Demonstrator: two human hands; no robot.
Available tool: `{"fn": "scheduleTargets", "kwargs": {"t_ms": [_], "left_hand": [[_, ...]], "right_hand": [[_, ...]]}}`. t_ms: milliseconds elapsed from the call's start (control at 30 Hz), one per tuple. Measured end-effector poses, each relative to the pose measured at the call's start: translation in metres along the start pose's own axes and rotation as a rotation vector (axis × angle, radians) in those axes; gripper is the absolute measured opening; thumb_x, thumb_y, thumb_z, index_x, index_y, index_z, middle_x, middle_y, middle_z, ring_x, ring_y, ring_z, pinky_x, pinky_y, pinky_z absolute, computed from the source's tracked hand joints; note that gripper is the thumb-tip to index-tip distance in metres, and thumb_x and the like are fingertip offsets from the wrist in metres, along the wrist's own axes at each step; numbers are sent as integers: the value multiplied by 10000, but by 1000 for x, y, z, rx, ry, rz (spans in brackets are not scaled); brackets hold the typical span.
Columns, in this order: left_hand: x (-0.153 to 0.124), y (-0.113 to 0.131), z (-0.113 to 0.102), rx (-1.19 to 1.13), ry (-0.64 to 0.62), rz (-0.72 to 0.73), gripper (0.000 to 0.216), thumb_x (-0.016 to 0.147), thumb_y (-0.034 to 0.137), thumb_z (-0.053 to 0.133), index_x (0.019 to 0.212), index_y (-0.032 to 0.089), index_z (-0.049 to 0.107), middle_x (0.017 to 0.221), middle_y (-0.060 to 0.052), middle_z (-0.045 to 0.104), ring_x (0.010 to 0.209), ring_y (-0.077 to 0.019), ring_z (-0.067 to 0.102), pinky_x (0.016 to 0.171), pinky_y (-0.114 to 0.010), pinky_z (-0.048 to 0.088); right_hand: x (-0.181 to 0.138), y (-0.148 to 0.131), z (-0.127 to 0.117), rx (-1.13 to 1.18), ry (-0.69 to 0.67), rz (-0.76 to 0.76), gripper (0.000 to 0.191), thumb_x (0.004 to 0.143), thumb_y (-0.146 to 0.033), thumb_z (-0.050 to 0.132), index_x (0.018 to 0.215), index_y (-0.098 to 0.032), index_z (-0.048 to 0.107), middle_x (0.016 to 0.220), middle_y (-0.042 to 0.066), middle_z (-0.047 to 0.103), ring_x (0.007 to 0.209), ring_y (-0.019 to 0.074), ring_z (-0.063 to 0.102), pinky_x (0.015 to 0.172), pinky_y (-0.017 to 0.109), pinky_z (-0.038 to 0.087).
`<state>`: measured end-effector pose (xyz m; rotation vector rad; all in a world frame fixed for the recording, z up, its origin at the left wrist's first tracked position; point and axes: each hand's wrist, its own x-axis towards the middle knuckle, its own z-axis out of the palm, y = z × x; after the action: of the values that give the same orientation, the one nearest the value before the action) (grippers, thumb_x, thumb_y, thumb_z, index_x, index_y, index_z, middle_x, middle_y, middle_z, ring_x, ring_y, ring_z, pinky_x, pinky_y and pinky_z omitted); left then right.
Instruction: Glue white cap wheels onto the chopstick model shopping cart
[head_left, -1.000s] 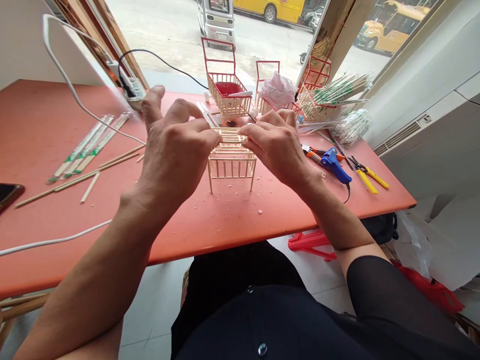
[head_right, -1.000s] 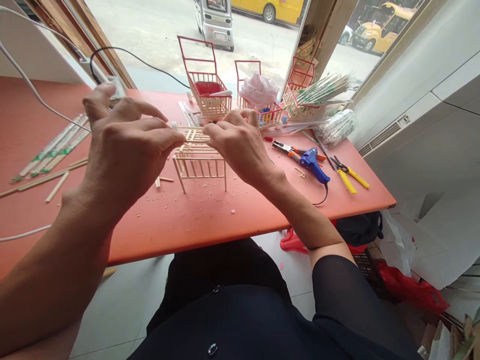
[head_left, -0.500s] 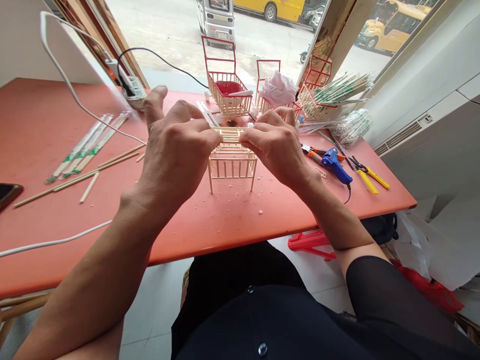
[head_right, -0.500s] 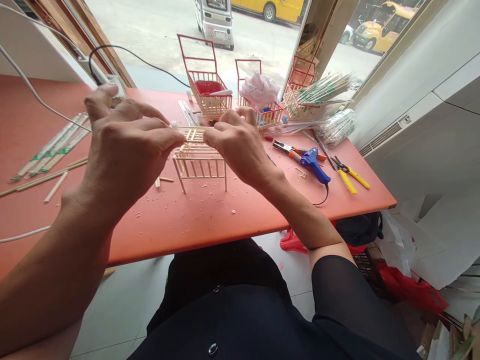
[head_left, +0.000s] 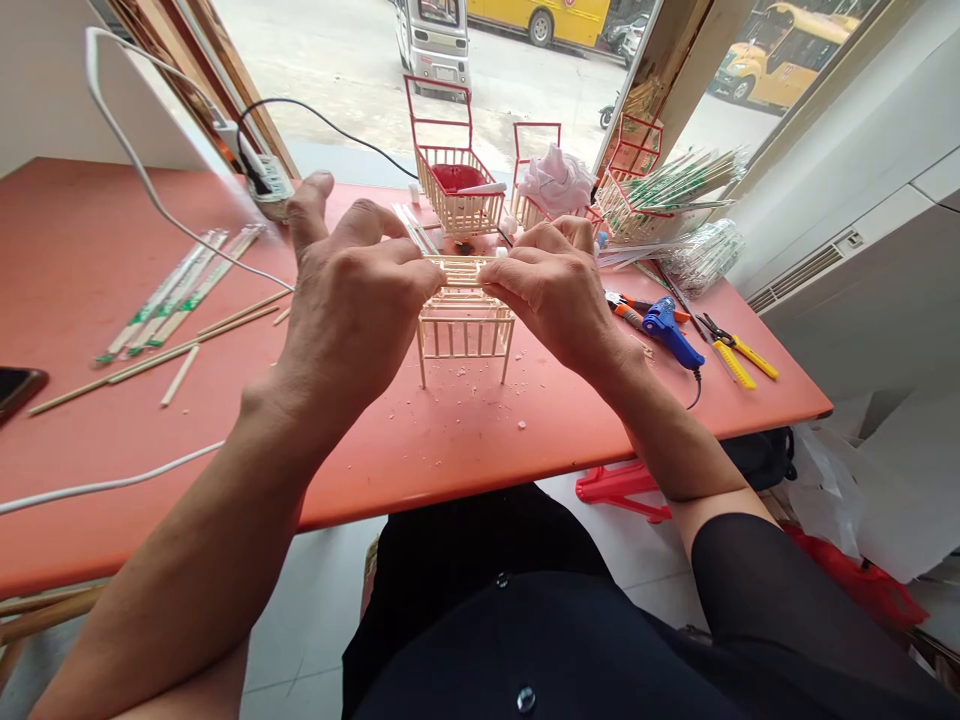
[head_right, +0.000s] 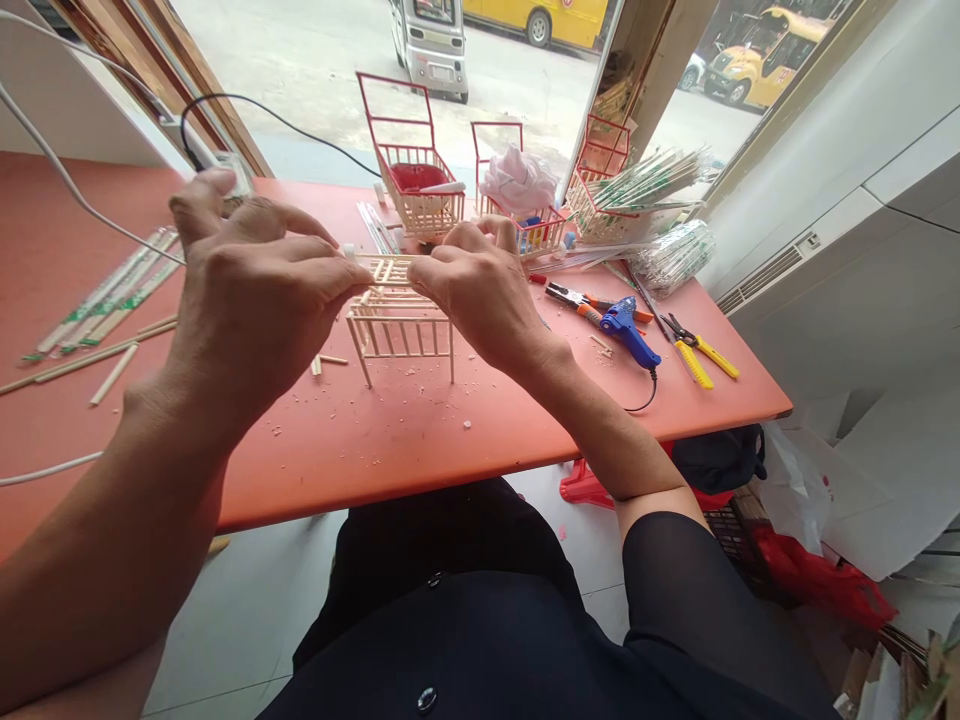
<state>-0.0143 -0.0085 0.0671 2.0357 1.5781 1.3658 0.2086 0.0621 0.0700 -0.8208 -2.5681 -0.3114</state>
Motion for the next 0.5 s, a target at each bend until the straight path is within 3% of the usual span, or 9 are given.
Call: {"fn": "scheduleTargets", "kwargs": {"t_ms": [100,300,500], "left_hand": [[-1,1,-1,18,-28,-25,75,907,231,726,844,226,685,922,-36,701,1570,-374,528,1374,-806,308],[0,3,-1,5,-25,-54,70,887,178,740,841,208,696,903,-25,675,1606,-388,510,1383,-849,261],[0,6,-1,-46,-15,-96,75,878,196,774,850,211,706,925,-31,688,1617,-380,495,1333,-778,417]], "right_hand": [[-1,-2,-2,7,27,16,349,1248,-358,487,1214,-218,804,1062,37,836,1294,281,720,1301,625,417],[1,-3,1,40,33,27,360,1243,-333,504,1068,-210,793,1021,23,819,1275,280,728,1310,624,412],[1,0,2,88,23,33,348,1227,-325,519,1021,-213,777,1127,23,822,1367,321,706,1332,661,408]]}}
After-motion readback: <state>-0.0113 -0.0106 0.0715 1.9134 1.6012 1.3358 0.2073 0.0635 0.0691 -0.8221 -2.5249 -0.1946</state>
